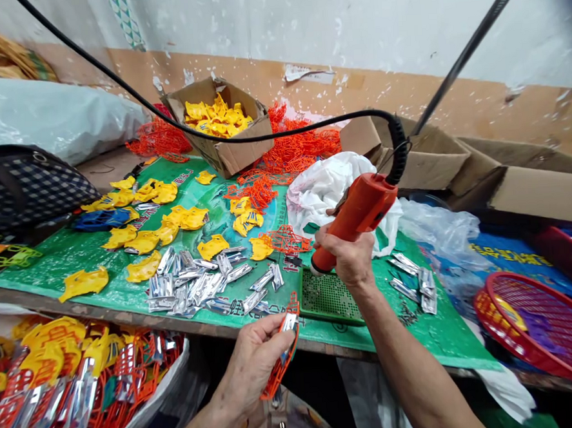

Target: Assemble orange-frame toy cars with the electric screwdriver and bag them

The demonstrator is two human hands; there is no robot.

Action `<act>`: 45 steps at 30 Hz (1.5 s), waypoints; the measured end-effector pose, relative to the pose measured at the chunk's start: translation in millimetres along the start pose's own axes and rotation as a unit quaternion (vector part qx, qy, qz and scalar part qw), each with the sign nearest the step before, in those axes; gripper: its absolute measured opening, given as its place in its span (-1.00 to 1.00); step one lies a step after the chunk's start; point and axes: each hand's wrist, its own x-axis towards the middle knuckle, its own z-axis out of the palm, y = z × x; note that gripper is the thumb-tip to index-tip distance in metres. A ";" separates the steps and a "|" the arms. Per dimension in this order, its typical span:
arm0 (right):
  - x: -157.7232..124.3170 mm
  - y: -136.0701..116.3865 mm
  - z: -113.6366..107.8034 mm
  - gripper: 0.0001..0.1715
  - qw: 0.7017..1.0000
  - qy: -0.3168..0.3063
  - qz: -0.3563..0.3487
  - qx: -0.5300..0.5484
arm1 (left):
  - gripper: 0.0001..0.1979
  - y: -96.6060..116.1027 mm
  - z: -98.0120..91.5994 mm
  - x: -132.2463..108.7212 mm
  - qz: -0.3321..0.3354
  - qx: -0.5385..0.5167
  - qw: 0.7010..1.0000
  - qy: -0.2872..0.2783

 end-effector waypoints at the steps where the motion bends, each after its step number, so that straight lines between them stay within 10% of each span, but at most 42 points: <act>1: -0.4 -0.2 0.0 -0.67 1.000 -0.001 0.001 0.001 | -0.68 0.1 0.3 0.0 0.002 -0.001 1.000 0.001; 10: 3.6 0.2 -4.2 -0.80 1.000 0.011 -0.010 0.000 | -0.74 3.0 5.6 0.4 0.016 -0.020 1.000 0.009; 22: -52.1 -74.3 -4.7 -0.58 0.988 -0.078 -0.034 0.126 | -0.71 -3.0 9.8 1.3 0.001 -0.082 0.997 0.014; 45: -69.9 -65.4 6.8 -0.49 0.989 -0.075 0.013 0.128 | -0.77 8.9 13.7 -4.0 0.004 -0.078 0.997 -0.017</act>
